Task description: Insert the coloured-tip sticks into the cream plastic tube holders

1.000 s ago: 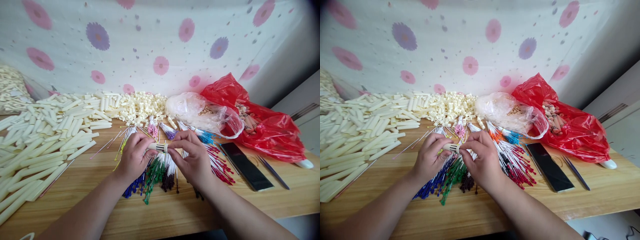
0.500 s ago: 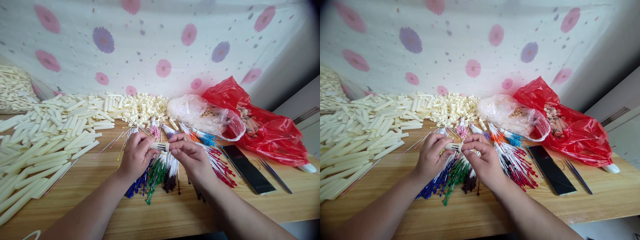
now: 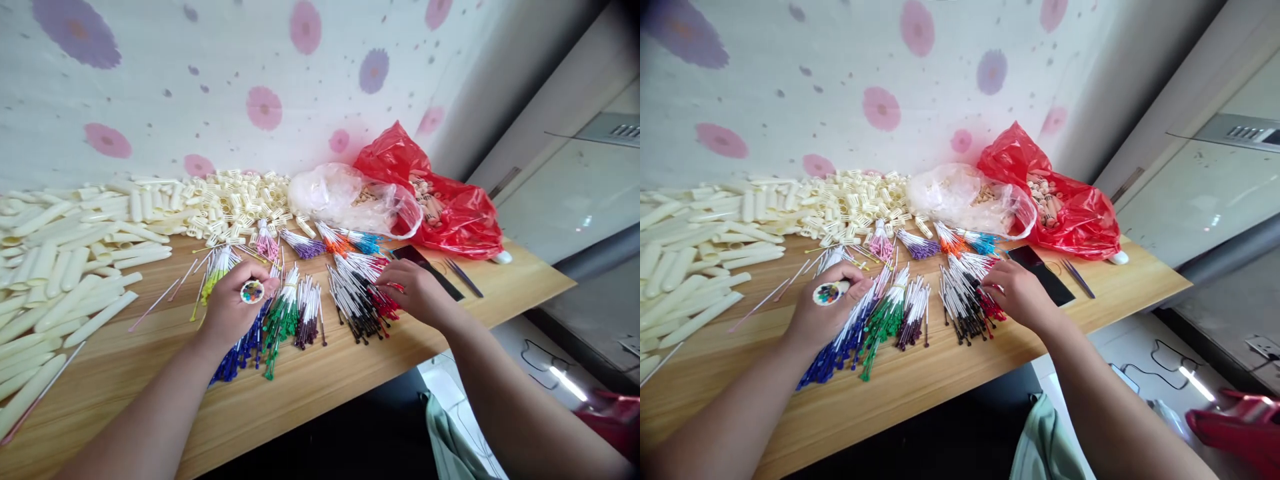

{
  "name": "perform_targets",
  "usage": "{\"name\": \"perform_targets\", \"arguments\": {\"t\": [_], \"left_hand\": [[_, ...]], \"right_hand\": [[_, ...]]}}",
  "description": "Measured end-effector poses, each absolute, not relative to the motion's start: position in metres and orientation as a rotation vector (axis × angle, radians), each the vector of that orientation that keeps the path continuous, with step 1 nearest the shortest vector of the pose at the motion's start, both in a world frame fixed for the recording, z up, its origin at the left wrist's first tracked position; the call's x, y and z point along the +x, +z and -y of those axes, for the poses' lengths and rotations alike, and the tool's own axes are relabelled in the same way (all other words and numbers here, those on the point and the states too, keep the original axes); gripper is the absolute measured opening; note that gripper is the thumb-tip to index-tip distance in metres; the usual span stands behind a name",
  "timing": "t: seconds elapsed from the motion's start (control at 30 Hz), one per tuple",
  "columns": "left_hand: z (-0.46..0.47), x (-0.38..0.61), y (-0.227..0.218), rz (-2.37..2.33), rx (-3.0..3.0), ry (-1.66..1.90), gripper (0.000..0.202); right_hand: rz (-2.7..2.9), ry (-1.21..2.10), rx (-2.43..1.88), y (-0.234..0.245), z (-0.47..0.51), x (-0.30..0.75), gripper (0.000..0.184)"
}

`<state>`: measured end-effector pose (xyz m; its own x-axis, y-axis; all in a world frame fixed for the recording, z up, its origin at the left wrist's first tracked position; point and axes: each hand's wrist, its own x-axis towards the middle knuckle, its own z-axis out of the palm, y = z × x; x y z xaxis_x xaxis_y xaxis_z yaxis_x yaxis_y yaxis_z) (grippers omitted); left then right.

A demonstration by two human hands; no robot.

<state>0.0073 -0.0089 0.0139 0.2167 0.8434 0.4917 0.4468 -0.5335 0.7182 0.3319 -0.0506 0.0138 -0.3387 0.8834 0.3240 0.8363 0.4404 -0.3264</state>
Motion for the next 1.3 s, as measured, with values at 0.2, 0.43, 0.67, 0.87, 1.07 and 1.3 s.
{"name": "perform_targets", "arguments": {"t": [0.2,0.43,0.67,0.87,1.07,1.3], "left_hand": [[0.01,0.006,0.012,-1.156,2.066,1.234,0.016],[0.011,0.006,0.015,-1.045,2.085,1.292,0.016],[0.011,0.006,0.015,-1.008,2.055,1.316,0.018],[0.012,0.007,0.015,-1.023,2.048,1.312,0.018],[0.017,0.01,0.019,-1.001,2.092,1.334,0.016],[0.02,0.012,0.026,-0.943,2.052,1.042,0.009]], "right_hand": [[2.217,-0.019,-1.766,-0.004,0.07,0.35,0.018],[2.207,-0.11,-1.984,-0.015,0.069,0.324,0.026],[2.127,-0.315,-2.21,-0.02,0.068,0.308,0.027],[1.883,-0.265,-2.243,-0.006,0.068,0.322,0.023],[1.758,0.5,-1.686,0.03,0.063,0.295,0.022],[2.195,0.844,-1.141,0.054,0.037,0.227,0.011]]}}
